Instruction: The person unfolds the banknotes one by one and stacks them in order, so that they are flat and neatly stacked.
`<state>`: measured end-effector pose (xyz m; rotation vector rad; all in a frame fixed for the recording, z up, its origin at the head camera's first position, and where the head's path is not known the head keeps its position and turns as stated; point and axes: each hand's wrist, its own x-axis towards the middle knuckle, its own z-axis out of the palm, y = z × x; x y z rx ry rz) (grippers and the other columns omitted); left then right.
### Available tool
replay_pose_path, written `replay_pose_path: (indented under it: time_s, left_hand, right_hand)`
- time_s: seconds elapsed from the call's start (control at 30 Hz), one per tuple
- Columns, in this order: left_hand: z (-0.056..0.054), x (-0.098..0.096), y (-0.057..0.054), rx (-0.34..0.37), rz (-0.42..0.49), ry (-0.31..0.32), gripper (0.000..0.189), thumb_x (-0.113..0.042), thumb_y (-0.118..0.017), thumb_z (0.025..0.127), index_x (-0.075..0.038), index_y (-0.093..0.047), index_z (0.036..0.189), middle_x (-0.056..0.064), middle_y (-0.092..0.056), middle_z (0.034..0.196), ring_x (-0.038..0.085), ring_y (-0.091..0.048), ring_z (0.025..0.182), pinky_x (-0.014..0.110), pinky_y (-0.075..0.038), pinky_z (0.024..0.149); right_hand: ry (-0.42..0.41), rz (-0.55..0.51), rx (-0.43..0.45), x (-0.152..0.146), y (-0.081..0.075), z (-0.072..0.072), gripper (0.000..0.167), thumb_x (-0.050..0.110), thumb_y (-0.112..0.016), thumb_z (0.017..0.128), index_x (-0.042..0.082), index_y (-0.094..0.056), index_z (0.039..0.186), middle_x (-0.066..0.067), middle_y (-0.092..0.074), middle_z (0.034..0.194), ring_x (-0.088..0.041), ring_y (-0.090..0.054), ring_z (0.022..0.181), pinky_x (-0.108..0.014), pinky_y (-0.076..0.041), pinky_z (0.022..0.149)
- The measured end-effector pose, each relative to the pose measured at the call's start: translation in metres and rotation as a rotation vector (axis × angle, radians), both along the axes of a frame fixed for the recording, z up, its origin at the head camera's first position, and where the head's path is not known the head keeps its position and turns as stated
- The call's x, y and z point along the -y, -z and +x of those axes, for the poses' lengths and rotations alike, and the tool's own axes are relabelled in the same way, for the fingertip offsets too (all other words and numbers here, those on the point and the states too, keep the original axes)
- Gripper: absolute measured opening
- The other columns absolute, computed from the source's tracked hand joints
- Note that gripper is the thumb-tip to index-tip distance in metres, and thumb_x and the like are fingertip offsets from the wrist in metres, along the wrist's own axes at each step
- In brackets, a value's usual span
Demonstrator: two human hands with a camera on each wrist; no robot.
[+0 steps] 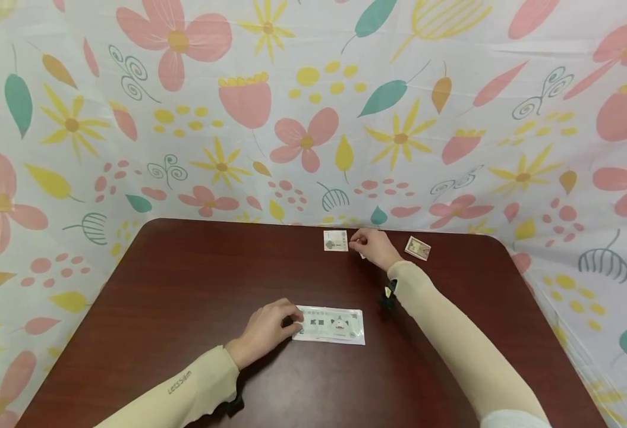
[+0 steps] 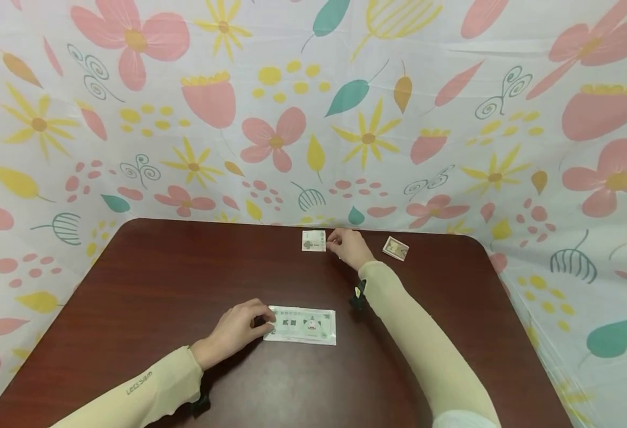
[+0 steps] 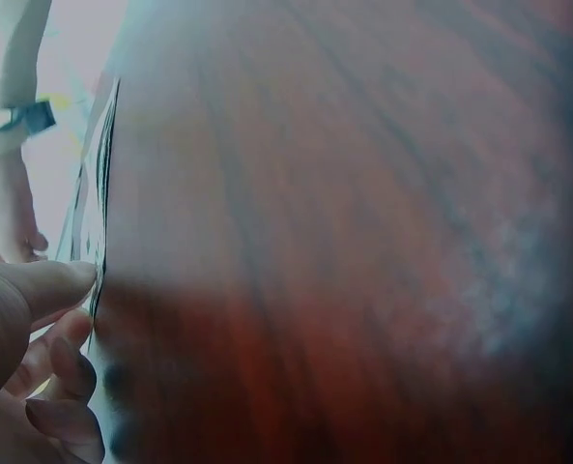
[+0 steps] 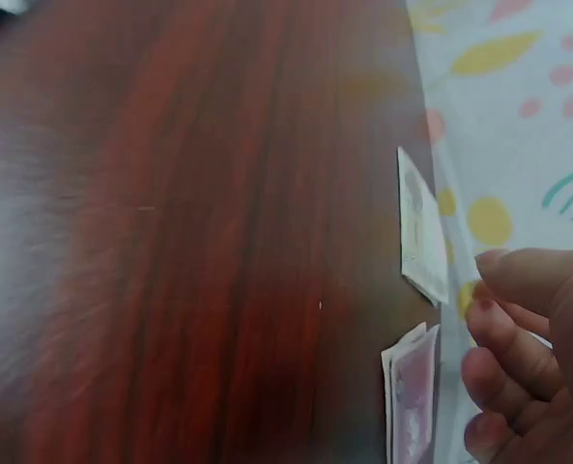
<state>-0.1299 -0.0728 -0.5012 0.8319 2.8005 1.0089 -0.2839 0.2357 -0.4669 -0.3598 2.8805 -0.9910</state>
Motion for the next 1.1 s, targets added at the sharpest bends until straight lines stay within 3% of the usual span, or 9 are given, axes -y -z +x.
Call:
replay_pose_path:
  time_s: [0.2,0.3,0.53,0.67,0.8,1.1]
  left_hand:
    - [0.0,-0.002,0.003,-0.002,-0.011,-0.002,0.01,-0.018,-0.079,0.094,-0.019,-0.077,0.104,-0.007,-0.068,0.1,0.011,-0.066,0.085,0.03,-0.053,0.071]
    - [0.001,-0.002,0.003,0.001,-0.019,-0.007,0.01,-0.018,-0.08,0.094,-0.019,-0.077,0.103,-0.008,-0.067,0.1,0.01,-0.066,0.084,0.029,-0.053,0.071]
    - [0.001,0.0,0.002,0.006,-0.033,-0.01,0.01,-0.022,-0.079,0.095,-0.02,-0.077,0.104,-0.009,-0.067,0.1,0.007,-0.065,0.084,0.028,-0.053,0.071]
    - [0.0,0.0,0.001,0.009,-0.033,-0.007,0.01,-0.022,-0.079,0.095,-0.021,-0.077,0.105,-0.009,-0.067,0.1,0.007,-0.065,0.084,0.027,-0.053,0.07]
    - [-0.001,0.0,0.0,0.014,-0.036,-0.002,0.01,-0.023,-0.079,0.095,-0.02,-0.077,0.105,-0.008,-0.067,0.101,0.007,-0.065,0.084,0.027,-0.052,0.07]
    - [-0.003,0.002,0.0,0.001,-0.041,-0.004,0.011,-0.022,-0.079,0.095,-0.02,-0.077,0.105,-0.008,-0.067,0.101,0.008,-0.065,0.084,0.028,-0.052,0.07]
  right_hand:
    - [0.066,0.021,-0.029,0.006,0.01,-0.016,0.026,0.018,-0.068,0.102,0.0,-0.069,0.12,-0.017,-0.071,0.103,-0.03,-0.067,0.085,-0.047,-0.054,0.082]
    - [0.084,0.041,-0.015,0.009,0.014,-0.021,0.03,0.02,-0.067,0.103,0.002,-0.067,0.127,-0.017,-0.07,0.107,-0.031,-0.067,0.089,-0.048,-0.054,0.081]
    - [0.075,0.128,-0.027,0.016,0.02,-0.031,0.039,0.022,-0.069,0.102,0.0,-0.064,0.134,-0.018,-0.07,0.099,-0.023,-0.06,0.055,-0.042,-0.054,0.067]
    - [0.063,0.171,-0.04,0.018,0.019,-0.035,0.042,0.02,-0.069,0.101,-0.001,-0.063,0.138,-0.016,-0.07,0.09,-0.02,-0.056,0.048,-0.04,-0.053,0.063]
    - [0.041,0.212,-0.036,0.019,0.019,-0.039,0.041,0.019,-0.069,0.101,0.0,-0.064,0.138,-0.012,-0.07,0.083,-0.02,-0.058,0.052,-0.038,-0.052,0.061]
    - [0.037,0.21,-0.046,0.02,0.021,-0.045,0.03,0.019,-0.07,0.1,0.002,-0.07,0.126,-0.014,-0.071,0.094,-0.026,-0.063,0.073,-0.042,-0.053,0.069]
